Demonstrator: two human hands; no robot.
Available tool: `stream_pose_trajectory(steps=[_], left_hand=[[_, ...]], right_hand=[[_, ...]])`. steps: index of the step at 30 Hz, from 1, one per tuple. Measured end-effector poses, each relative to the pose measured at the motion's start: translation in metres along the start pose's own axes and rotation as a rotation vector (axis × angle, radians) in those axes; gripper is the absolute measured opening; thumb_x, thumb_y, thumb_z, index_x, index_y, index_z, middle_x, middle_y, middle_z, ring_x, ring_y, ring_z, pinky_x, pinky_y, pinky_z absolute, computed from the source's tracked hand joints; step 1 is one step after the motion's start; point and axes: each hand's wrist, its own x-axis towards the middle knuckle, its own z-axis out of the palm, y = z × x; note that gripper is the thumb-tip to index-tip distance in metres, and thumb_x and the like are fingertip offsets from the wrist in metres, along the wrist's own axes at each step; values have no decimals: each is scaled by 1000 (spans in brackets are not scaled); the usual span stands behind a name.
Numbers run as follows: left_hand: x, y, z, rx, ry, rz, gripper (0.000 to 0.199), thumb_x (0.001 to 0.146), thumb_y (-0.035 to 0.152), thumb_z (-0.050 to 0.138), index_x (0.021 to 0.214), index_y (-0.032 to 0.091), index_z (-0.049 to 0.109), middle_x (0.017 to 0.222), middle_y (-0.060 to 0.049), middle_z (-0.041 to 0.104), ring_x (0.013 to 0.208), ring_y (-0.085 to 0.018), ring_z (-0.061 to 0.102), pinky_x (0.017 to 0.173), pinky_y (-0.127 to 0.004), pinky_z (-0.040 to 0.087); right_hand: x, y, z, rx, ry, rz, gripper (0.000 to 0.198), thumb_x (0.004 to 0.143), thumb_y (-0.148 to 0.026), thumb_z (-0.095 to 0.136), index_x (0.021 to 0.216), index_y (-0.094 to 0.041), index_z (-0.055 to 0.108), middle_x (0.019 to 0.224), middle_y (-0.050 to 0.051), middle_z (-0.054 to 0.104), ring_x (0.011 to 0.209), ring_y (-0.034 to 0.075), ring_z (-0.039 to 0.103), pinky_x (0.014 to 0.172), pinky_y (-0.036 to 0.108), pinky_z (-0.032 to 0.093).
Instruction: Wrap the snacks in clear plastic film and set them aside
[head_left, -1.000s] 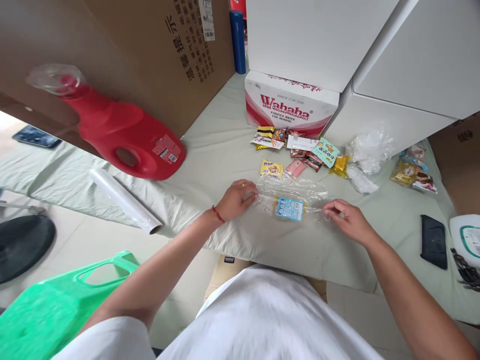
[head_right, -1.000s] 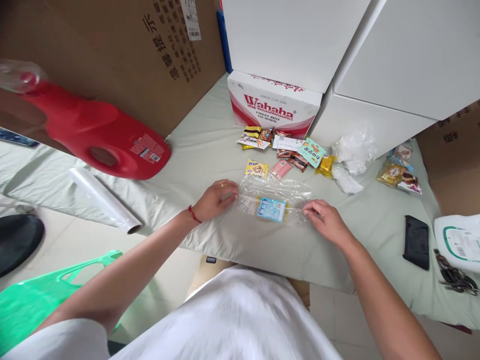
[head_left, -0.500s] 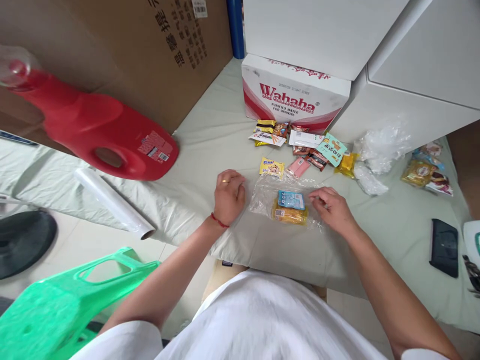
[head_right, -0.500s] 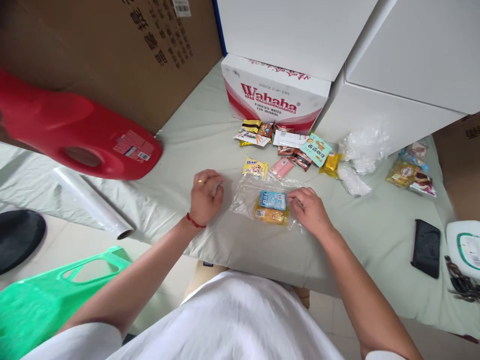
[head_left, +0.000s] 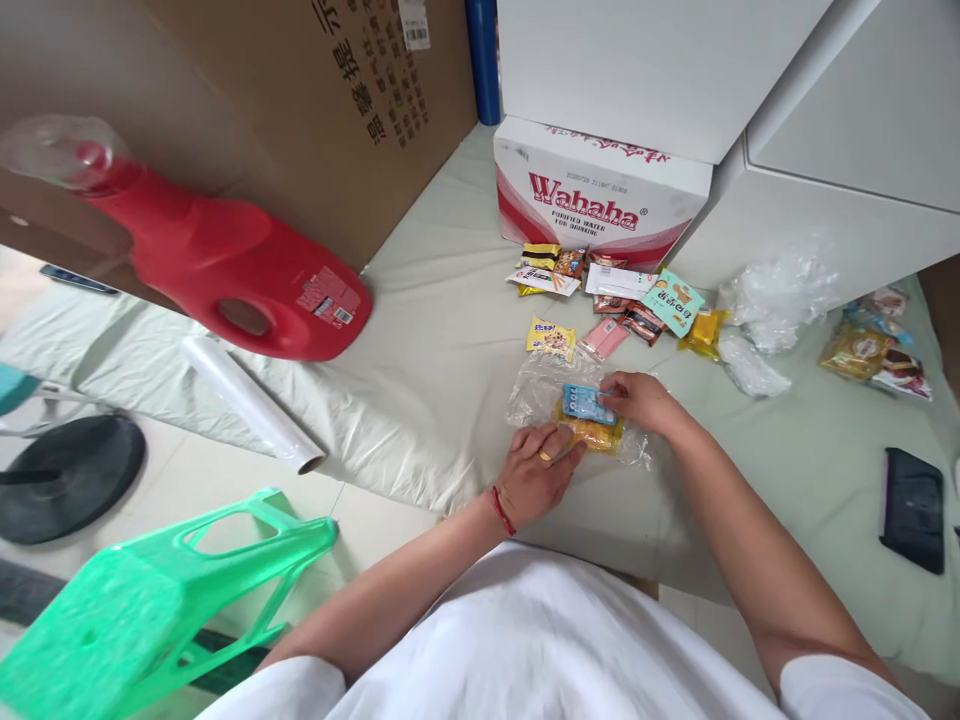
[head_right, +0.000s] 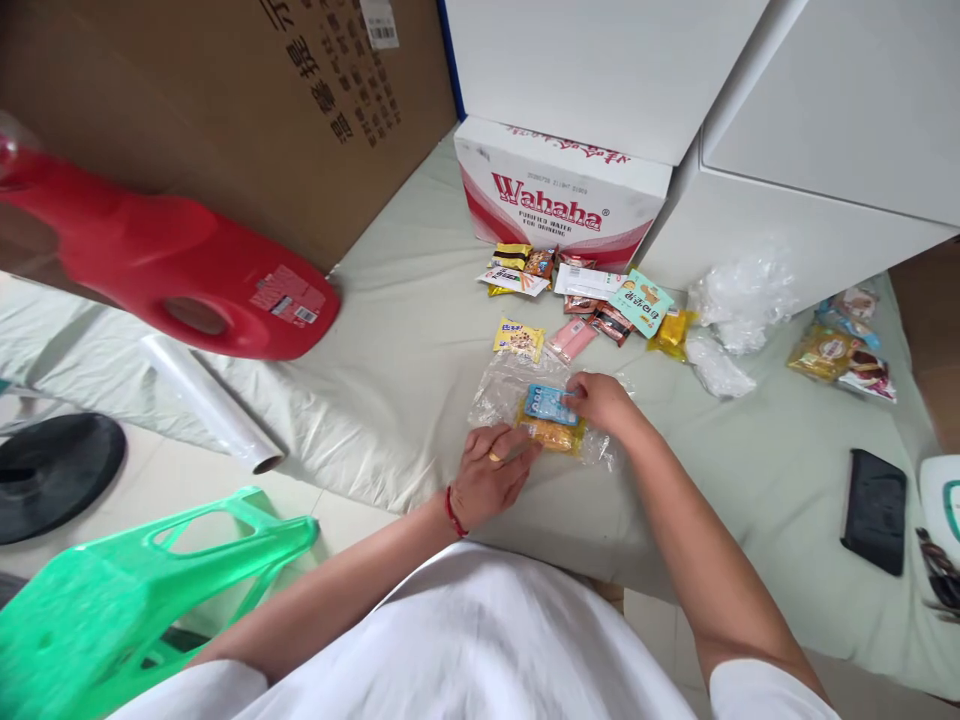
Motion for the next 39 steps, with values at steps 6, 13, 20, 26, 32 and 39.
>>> stream_pose_trajectory(steps=[6, 13, 20, 26, 32, 39], left_hand=[[-16, 2, 11, 58, -78, -27, 51, 99, 20, 58, 147, 39, 61, 111, -7, 74, 99, -23, 61, 86, -41, 43], [-11, 4, 15, 162, -62, -49, 51, 102, 26, 57, 153, 30, 53, 96, -8, 72, 87, -23, 58, 78, -39, 41], [-10, 3, 15, 128, -138, -45, 55, 103, 28, 54, 158, 29, 47, 96, -10, 71, 89, -25, 61, 78, -39, 45], [-13, 0, 24, 121, -137, -23, 56, 100, 12, 50, 155, 25, 46, 92, -7, 72, 73, -20, 66, 64, -33, 49], [-15, 2, 27, 145, -168, -63, 44, 102, 19, 51, 146, 19, 50, 104, -11, 77, 62, -18, 68, 51, -30, 48], [-13, 2, 25, 113, -247, -56, 42, 105, 23, 50, 147, 20, 52, 110, -12, 78, 64, -17, 71, 53, -29, 49]], right_hand=[[2, -3, 4, 1, 44, -184, 36, 94, -32, 66, 128, -21, 73, 106, 8, 67, 91, 20, 66, 81, 27, 48], [9, -11, 0, -91, -54, -185, 28, 85, -38, 78, 106, -19, 77, 105, 11, 65, 106, 27, 61, 90, 31, 48], [6, -11, 2, -111, 22, -209, 44, 90, -41, 73, 129, -20, 72, 117, 13, 68, 114, 30, 58, 103, 39, 44], [7, -16, -1, -102, -41, -199, 40, 85, -39, 78, 121, -22, 74, 116, 13, 67, 115, 32, 56, 97, 39, 46], [3, -22, 1, -79, 17, -226, 47, 79, -36, 85, 120, -20, 68, 116, 12, 66, 112, 30, 57, 95, 38, 47], [-7, -18, 7, -213, 40, -186, 50, 85, -46, 80, 125, -20, 66, 121, 14, 66, 112, 32, 58, 91, 38, 47]])
